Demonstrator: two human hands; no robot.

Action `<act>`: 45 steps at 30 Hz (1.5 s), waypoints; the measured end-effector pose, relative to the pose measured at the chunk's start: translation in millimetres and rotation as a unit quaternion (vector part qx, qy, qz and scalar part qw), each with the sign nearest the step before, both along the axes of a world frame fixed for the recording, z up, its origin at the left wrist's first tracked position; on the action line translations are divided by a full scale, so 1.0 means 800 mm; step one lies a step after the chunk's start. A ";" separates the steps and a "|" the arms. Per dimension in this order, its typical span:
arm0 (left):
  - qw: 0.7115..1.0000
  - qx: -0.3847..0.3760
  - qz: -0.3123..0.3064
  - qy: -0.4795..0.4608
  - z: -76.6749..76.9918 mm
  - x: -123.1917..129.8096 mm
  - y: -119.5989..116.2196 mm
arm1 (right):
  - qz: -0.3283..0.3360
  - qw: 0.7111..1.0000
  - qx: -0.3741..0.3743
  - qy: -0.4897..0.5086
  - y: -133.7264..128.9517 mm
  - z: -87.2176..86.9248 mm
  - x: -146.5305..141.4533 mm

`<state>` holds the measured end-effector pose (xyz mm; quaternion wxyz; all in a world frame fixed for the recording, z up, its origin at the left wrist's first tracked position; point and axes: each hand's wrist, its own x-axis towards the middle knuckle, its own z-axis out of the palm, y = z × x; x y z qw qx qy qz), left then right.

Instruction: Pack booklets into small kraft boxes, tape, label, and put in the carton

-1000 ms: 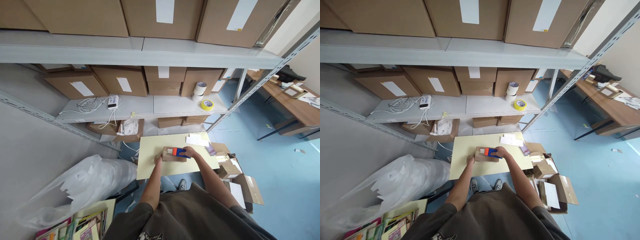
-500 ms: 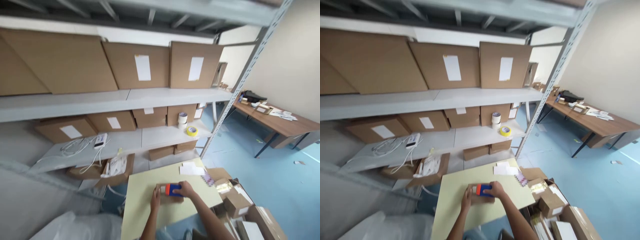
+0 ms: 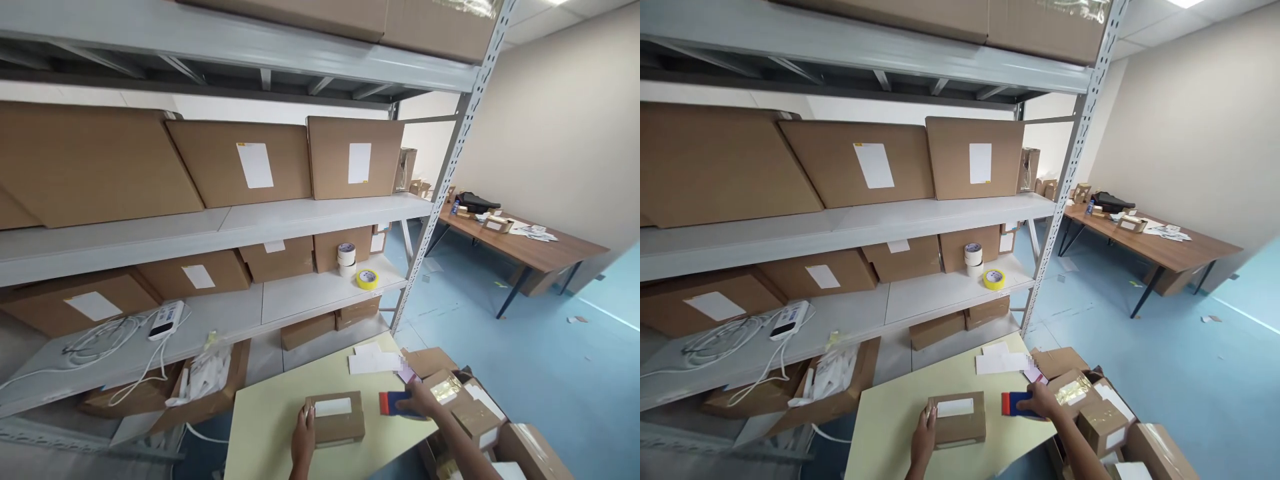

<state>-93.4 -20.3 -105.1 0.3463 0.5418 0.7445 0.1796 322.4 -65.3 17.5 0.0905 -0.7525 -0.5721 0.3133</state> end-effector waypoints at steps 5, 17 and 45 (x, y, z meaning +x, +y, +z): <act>0.999 -0.002 0.023 -0.037 0.002 -0.025 0.013 | 0.002 1.000 0.004 0.003 0.004 -0.003 -0.009; 0.991 -0.077 0.099 0.042 0.080 -0.125 0.037 | 0.092 0.995 -0.018 0.023 0.064 0.064 -0.238; 0.998 -0.020 0.050 -0.040 0.113 0.030 0.006 | 0.061 0.997 -0.040 -0.013 0.046 0.078 -0.088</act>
